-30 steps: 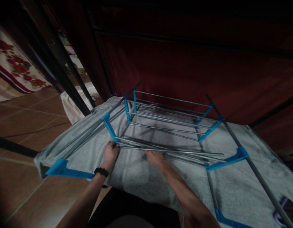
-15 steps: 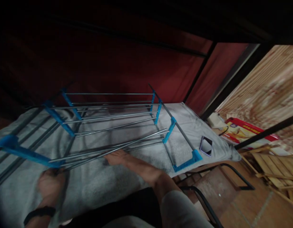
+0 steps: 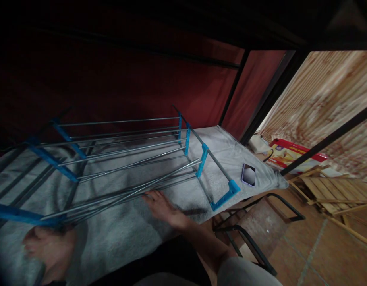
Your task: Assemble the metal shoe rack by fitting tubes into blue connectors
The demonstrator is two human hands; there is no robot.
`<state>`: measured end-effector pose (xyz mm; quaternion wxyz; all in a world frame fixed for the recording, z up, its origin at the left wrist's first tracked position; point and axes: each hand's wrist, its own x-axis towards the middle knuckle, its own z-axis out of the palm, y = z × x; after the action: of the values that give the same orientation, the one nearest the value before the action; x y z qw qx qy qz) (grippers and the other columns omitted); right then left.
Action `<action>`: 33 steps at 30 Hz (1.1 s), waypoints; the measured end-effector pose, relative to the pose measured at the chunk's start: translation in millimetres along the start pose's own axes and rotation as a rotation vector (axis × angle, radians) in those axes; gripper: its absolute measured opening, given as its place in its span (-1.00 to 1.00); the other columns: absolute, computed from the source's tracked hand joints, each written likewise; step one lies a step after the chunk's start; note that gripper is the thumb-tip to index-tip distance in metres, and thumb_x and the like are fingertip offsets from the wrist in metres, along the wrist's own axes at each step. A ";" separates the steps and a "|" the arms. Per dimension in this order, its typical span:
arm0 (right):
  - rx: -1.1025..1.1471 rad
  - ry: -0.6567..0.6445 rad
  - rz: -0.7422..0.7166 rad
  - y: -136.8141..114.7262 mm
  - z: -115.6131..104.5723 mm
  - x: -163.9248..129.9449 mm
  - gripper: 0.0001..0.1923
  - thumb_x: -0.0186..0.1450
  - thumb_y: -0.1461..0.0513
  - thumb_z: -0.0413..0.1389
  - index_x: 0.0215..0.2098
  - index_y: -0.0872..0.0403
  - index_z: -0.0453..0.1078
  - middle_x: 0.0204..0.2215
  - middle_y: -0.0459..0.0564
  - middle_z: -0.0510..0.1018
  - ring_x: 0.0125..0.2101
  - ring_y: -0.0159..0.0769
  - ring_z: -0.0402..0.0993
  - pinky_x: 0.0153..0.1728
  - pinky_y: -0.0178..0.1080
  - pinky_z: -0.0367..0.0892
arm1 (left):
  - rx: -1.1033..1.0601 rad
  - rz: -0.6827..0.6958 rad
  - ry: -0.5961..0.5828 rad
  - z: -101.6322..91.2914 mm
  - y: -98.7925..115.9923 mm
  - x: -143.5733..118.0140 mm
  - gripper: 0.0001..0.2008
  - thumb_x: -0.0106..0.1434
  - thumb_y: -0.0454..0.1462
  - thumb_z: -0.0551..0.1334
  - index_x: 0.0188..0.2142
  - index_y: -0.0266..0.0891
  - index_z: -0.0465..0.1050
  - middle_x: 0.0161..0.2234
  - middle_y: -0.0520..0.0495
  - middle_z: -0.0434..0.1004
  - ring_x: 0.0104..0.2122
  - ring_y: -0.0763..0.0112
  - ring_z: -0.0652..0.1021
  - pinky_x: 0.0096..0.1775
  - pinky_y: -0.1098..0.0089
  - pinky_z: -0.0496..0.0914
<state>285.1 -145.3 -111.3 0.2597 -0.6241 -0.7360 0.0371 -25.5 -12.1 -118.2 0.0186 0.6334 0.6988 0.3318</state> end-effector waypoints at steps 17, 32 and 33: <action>-0.140 0.442 0.831 149.6 -64.9 -81.0 -0.51 0.22 0.47 -0.12 0.08 0.21 0.36 -0.14 0.16 0.48 -0.15 -0.21 0.42 -0.01 -0.22 0.33 | -0.106 1.007 -0.517 55.1 168.0 -104.9 -0.54 0.42 -0.35 -0.04 0.23 -0.34 0.37 0.22 -0.28 0.45 0.22 0.09 0.44 0.23 0.05 0.33; -0.063 0.452 0.831 166.7 -57.7 -78.7 -0.54 0.11 0.51 -0.08 -0.10 0.18 0.44 -0.33 0.00 0.45 -0.33 -0.32 0.32 -0.14 -0.28 0.35 | -0.086 0.959 -0.801 74.2 202.7 -66.5 -0.46 0.36 -0.51 -0.02 0.24 -0.20 0.39 0.14 -0.18 0.54 0.11 0.22 0.55 0.17 0.21 0.38; -0.060 0.453 0.837 164.9 -57.0 -78.2 -0.55 0.12 0.51 -0.08 -0.10 0.18 0.44 -0.34 0.00 0.45 -0.34 -0.33 0.31 -0.15 -0.28 0.35 | -0.097 0.963 -0.805 74.9 201.0 -66.2 -0.47 0.37 -0.50 -0.03 0.24 -0.20 0.39 0.15 -0.18 0.54 0.12 0.23 0.55 0.18 0.21 0.38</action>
<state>464.6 -198.0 -150.8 0.3582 -0.8665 -0.3471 -0.0200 196.4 -43.2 -104.7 0.1575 0.9508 0.2574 0.0700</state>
